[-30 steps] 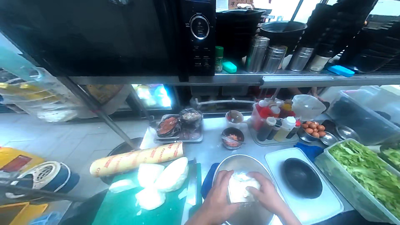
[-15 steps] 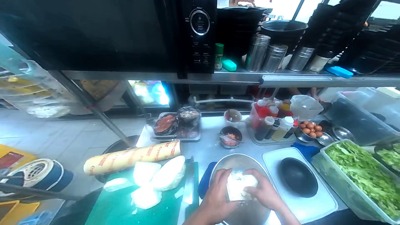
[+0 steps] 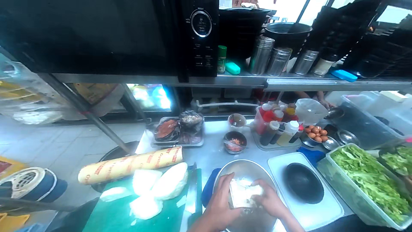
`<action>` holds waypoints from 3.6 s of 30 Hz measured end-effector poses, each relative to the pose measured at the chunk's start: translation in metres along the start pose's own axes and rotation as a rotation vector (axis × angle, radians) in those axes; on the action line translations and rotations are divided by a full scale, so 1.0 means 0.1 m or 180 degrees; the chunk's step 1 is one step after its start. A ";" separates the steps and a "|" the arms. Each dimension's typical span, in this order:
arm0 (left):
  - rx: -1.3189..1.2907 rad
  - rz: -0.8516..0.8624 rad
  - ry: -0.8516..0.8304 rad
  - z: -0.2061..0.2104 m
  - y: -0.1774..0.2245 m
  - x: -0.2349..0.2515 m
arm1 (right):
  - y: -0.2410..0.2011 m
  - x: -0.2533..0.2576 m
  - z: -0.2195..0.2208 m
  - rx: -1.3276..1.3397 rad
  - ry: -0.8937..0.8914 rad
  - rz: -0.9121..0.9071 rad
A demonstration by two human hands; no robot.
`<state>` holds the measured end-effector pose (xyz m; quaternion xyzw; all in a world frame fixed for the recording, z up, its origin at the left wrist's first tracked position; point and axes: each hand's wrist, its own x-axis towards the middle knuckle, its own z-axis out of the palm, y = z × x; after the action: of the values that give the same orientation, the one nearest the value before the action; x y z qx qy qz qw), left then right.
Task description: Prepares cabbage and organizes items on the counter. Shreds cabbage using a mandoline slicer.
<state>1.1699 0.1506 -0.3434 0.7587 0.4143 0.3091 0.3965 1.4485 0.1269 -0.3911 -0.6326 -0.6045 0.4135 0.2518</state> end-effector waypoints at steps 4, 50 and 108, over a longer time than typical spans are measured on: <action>-0.0099 -0.0024 -0.0073 0.03 0.03 0.03 | -0.40 -0.07 -0.04 0.0314 0.0031 -0.0687; -0.0151 0.0094 -0.0337 0.14 0.03 0.15 | 0.48 0.04 0.13 0.0349 0.0206 0.0062; 0.0294 -0.0130 -0.0728 0.04 0.17 0.34 | 0.15 -0.04 0.18 0.0803 0.0475 -0.0076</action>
<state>1.1955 0.1733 -0.3255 0.7978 0.3956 0.1930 0.4120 1.4426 0.1179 -0.4119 -0.6177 -0.5349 0.4349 0.3785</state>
